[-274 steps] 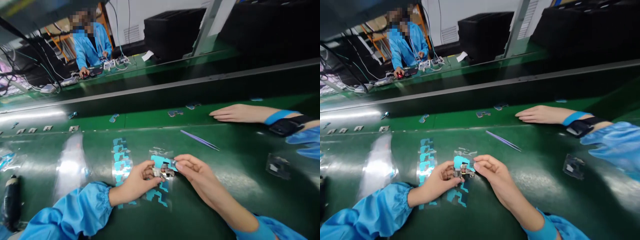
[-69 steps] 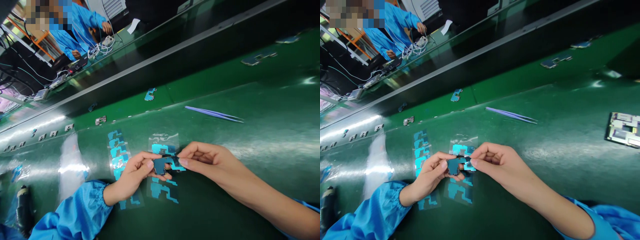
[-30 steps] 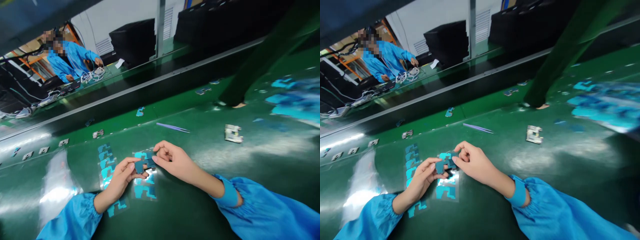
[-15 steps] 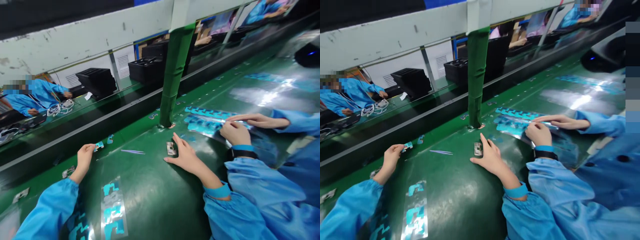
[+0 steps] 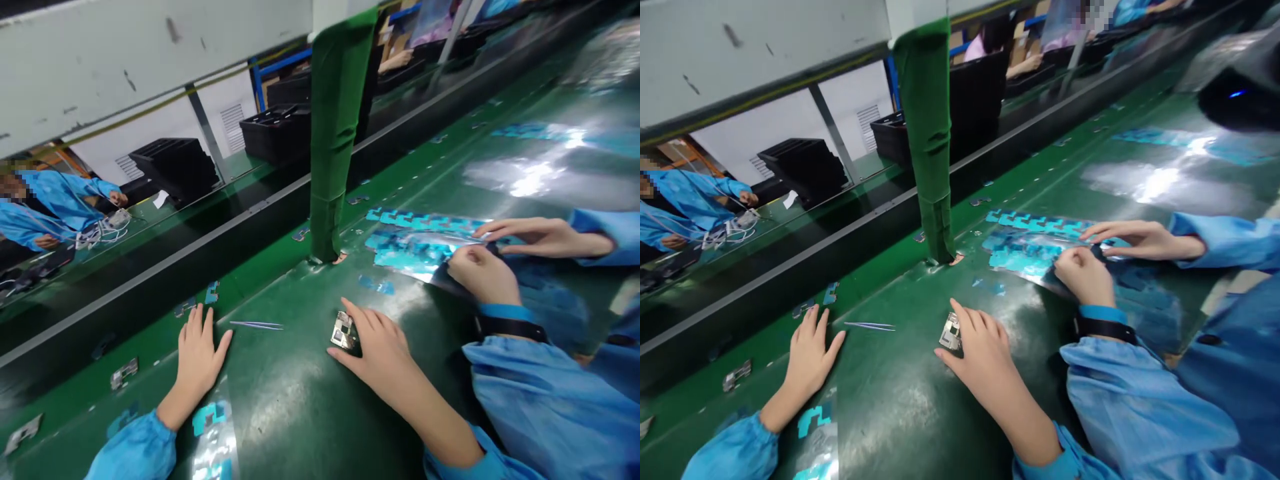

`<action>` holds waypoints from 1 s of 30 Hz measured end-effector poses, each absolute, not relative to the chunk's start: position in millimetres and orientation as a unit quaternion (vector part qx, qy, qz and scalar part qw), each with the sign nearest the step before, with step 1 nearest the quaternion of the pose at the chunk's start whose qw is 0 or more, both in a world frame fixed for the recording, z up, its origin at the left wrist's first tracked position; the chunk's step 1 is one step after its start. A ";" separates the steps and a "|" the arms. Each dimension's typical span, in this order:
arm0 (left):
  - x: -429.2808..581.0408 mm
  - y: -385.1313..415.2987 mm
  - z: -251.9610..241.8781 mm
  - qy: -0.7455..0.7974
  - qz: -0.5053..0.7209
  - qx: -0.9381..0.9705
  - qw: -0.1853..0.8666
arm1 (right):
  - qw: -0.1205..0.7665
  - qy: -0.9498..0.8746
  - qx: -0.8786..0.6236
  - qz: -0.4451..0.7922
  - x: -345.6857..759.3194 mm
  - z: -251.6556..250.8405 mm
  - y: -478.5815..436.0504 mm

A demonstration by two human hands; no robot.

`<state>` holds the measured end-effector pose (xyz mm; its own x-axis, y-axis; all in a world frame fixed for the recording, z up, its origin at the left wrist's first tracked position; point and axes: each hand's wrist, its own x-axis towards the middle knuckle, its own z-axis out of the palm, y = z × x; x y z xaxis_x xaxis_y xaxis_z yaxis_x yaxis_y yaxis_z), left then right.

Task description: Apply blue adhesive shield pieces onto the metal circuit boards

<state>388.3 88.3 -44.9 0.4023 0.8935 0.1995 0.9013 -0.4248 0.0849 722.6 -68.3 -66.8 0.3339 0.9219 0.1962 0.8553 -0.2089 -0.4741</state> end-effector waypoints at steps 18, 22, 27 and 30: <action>402.9 -39.7 -18.9 -0.275 -0.159 -0.940 -0.123 | 0.197 -0.666 -0.719 -0.034 620.5 -50.6 -85.7; 408.9 -51.8 -29.4 -0.227 -0.172 -0.955 -0.081 | 0.194 -0.665 -0.721 -0.007 629.7 -42.5 -50.9; 404.1 -43.4 -39.6 -0.234 -0.158 -0.955 -0.089 | 0.279 -0.708 -0.642 0.097 643.1 -43.0 12.8; 402.6 -45.2 -41.4 -0.210 -0.134 -0.962 -0.108 | 0.298 -0.709 -0.626 0.126 637.4 -49.3 26.1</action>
